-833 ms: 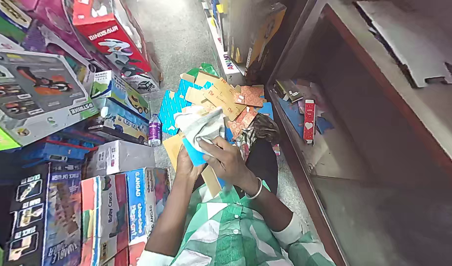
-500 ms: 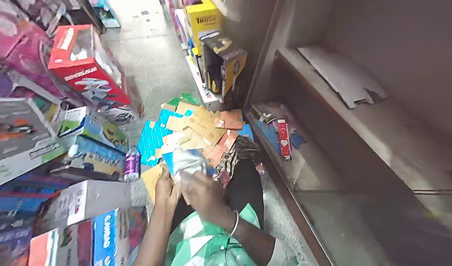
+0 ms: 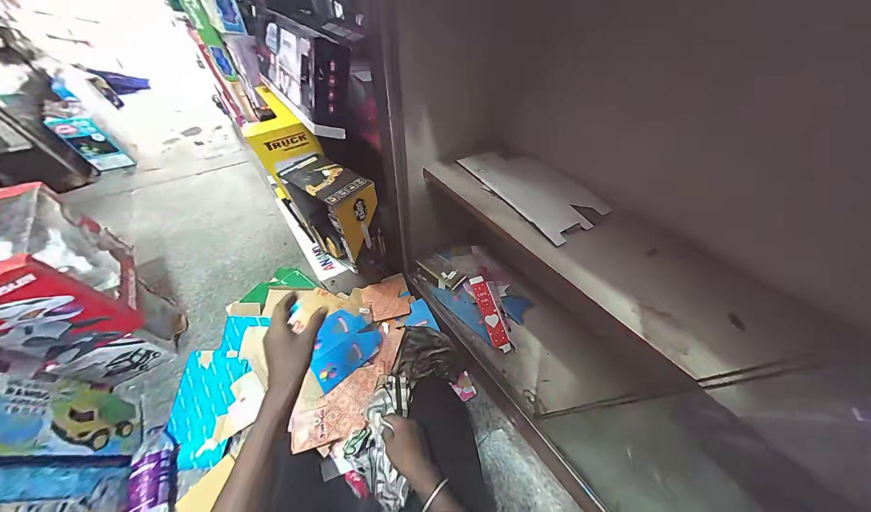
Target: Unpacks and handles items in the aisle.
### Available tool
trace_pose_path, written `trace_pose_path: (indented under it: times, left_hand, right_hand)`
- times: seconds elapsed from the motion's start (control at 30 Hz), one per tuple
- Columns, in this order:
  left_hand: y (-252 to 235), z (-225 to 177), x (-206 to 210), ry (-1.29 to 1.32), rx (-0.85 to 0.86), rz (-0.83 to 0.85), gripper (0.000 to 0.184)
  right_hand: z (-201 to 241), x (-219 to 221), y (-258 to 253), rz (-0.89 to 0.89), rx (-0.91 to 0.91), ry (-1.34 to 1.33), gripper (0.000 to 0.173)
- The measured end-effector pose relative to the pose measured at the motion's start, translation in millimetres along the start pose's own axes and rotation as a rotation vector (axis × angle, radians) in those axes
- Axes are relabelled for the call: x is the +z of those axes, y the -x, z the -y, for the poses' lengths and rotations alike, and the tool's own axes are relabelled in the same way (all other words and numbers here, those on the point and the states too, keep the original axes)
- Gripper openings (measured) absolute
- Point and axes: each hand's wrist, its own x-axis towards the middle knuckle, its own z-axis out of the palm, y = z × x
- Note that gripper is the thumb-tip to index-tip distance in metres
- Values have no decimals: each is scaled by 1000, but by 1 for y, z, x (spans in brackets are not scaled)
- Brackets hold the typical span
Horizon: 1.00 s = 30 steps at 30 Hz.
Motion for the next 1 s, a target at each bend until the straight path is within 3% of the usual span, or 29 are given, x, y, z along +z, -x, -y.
trace_pose_path:
  times: [0.13,0.23,0.33,0.47,0.53,0.6,0.7,0.83,0.9,1.0]
  left_hand:
    - [-41,-170,115,-103,756,172,33]
    - [-47,-268,192,-343,1018,352,28]
    - [-64,-314,246,-614,1120,576,38]
    - [-86,-315,274,-568,1458,413,19]
    - [-96,-310,272,-496,1431,344,18]
    - [-103,-314,250,-274,1314,165,19]
    - [-92,-296,167,76,1123,-129,23]
    - [-46,-197,45,413,893,-464,16]
    - [-16,-139,-12,427,769,-682,13]
    - [53,-71,-69,323,389,-762,26]
  right_hand:
    - [4,-8,0,38,15,5,41]
    - [-3,-4,-5,44,-30,-30,39]
    - [-7,-9,-2,19,-38,-94,39]
    - [-8,-12,-6,-5,31,-30,40]
    - [-1,-11,-10,24,-1,-27,40]
    - [0,-12,-13,-17,-39,-40,39]
    - [-4,-20,-6,-170,-98,-171,39]
    - [-18,-32,6,-610,-112,-119,34]
    - [-13,-47,16,-702,-115,-158,37]
    - [-17,-67,25,-858,-125,-428,45]
